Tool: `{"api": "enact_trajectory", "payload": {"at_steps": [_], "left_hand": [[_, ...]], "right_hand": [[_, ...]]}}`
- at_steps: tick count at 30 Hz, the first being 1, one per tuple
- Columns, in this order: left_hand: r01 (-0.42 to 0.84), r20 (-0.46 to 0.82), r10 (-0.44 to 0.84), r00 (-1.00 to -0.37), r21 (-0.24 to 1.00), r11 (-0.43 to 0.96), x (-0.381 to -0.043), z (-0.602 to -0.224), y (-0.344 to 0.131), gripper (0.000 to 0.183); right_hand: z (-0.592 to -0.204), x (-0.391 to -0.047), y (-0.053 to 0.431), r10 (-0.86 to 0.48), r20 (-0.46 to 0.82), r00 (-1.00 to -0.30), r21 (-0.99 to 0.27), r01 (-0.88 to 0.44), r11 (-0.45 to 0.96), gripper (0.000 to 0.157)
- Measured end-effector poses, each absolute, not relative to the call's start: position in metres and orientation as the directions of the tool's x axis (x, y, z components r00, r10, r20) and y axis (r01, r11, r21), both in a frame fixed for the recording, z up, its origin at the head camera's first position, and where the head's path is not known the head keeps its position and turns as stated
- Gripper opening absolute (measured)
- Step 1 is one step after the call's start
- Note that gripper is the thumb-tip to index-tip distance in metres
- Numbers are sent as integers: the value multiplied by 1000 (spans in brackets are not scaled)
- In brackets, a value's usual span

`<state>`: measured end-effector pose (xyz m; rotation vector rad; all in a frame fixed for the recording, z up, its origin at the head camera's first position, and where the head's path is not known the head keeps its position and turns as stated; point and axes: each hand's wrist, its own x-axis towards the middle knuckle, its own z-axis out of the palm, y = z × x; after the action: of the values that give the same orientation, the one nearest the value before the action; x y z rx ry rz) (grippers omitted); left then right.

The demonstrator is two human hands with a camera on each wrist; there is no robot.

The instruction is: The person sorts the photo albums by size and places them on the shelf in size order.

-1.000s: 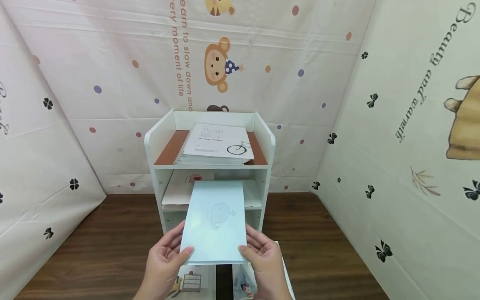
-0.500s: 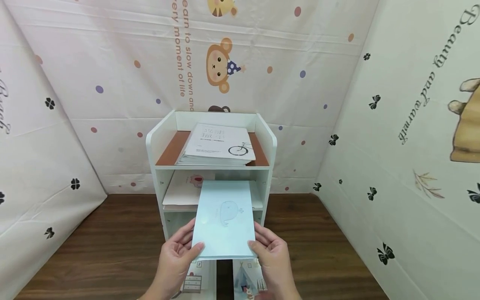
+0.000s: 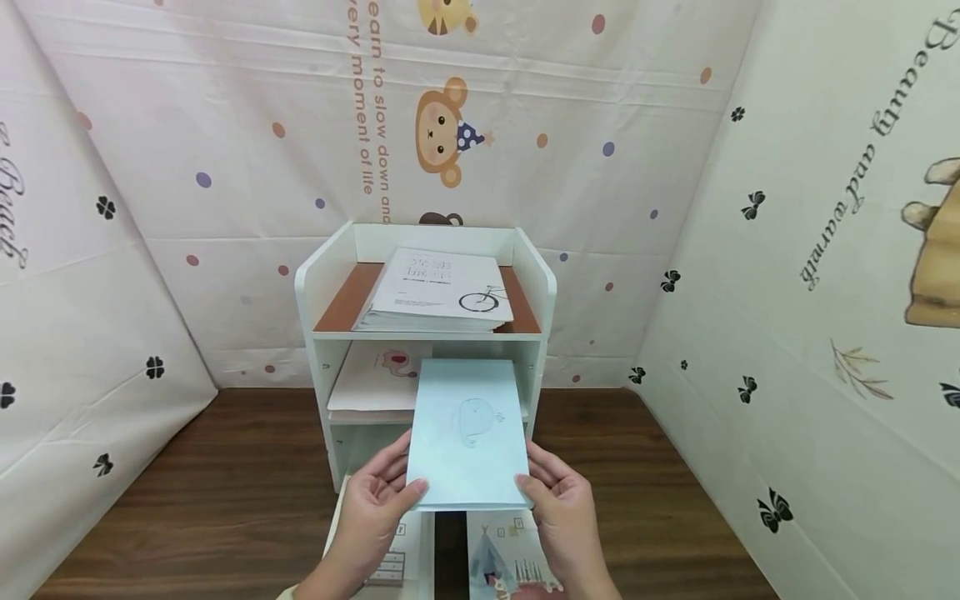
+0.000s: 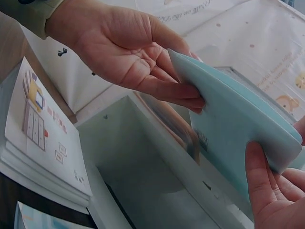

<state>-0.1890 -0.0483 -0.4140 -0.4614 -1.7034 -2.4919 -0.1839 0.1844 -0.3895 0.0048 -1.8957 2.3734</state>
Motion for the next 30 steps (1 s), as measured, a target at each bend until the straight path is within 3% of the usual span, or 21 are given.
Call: {"api": "enact_trajectory", "payload": {"at_steps": [30], "left_hand": [[187, 270, 189, -944, 911, -366, -206, -424, -36, 70]], "right_hand": [[-404, -200, 202, 102, 12, -995, -973, -36, -227, 46]]}}
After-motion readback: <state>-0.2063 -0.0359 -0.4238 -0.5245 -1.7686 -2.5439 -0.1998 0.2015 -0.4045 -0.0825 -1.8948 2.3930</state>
